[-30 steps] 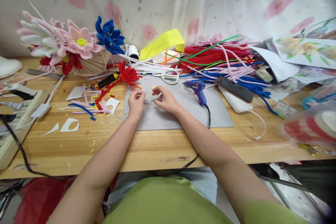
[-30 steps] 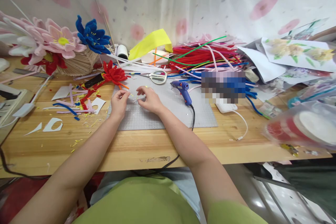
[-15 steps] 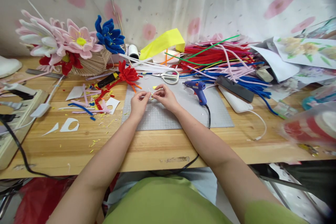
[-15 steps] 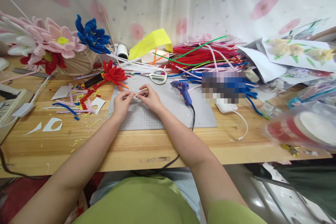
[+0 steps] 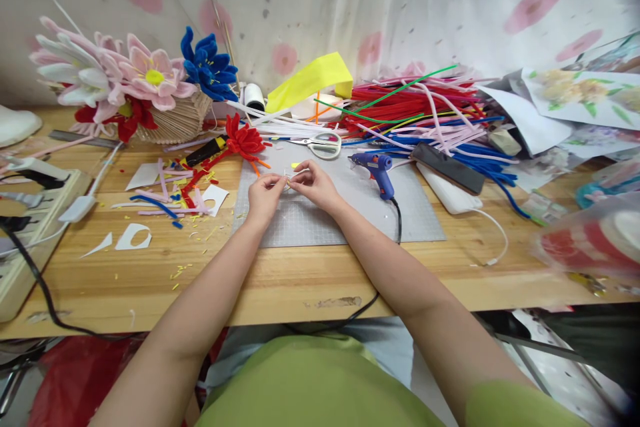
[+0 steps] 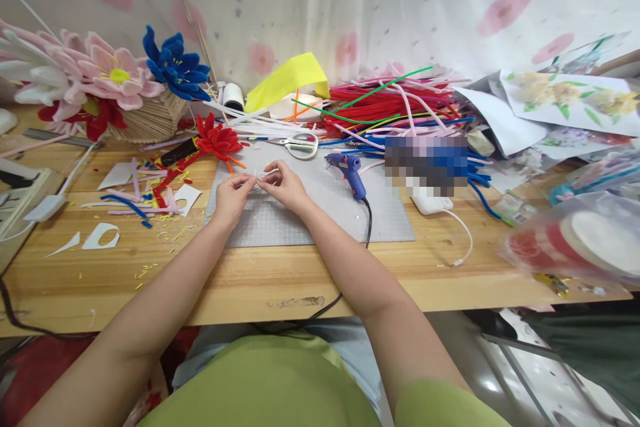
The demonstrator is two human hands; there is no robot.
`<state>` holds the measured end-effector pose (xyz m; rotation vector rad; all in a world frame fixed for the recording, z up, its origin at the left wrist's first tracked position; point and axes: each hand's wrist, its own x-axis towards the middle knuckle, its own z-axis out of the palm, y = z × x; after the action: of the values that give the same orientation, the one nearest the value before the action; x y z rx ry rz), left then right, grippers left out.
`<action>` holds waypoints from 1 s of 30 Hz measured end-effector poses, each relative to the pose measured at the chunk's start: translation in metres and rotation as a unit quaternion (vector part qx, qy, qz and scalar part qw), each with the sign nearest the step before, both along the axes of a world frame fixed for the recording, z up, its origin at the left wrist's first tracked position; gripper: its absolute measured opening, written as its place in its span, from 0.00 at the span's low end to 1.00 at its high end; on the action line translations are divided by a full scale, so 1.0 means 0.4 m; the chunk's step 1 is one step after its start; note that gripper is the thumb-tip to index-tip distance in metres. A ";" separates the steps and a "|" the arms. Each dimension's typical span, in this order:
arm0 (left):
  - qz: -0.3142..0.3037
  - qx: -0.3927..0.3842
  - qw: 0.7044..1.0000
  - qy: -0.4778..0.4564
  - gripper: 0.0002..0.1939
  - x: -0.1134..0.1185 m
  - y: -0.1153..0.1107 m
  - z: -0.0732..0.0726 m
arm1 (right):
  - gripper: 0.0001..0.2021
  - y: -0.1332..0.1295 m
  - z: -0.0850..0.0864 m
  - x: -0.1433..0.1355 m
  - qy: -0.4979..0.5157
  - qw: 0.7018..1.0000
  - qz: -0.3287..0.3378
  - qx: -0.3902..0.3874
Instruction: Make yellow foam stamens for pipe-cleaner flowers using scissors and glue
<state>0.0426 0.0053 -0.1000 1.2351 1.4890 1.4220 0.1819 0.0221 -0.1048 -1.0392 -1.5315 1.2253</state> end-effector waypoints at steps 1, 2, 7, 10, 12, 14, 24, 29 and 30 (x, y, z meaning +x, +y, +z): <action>0.001 0.002 1.000 0.003 0.04 0.000 0.000 0.000 | 0.18 0.000 0.000 0.001 -0.005 1.000 -0.006 0.006; 0.003 0.005 1.000 0.007 0.04 0.000 0.000 -0.001 | 0.18 -0.001 0.000 0.001 -0.009 1.000 -0.011 0.011; 0.005 0.020 0.999 0.032 0.04 -0.001 0.001 -0.006 | 0.16 -0.001 -0.004 0.000 -0.029 0.999 -0.027 0.013; -0.001 0.023 0.999 0.046 0.04 -0.003 0.002 -0.008 | 0.16 0.000 -0.003 -0.001 -0.038 0.999 -0.035 0.011; -0.003 0.025 0.998 0.051 0.05 -0.005 0.002 -0.008 | 0.16 0.002 -0.003 0.000 -0.040 0.998 -0.041 0.007; -0.003 0.028 0.998 0.051 0.05 -0.007 0.002 -0.010 | 0.16 0.003 -0.001 0.001 -0.041 0.998 -0.050 0.000; -0.008 0.046 0.997 0.065 0.05 -0.005 0.005 -0.015 | 0.14 -0.002 0.000 -0.003 -0.063 0.997 -0.039 0.016; -0.017 0.038 0.996 0.079 0.05 -0.006 0.002 -0.011 | 0.14 0.003 -0.010 -0.004 -0.056 0.997 -0.048 0.007; -0.017 0.038 0.996 0.078 0.05 -0.006 0.001 -0.011 | 0.14 0.004 -0.010 -0.005 -0.050 0.998 -0.049 0.002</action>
<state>0.0403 0.0057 -0.1043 1.4403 1.5212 1.3969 0.1800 0.0237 -0.1089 -1.1751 -1.5393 1.1155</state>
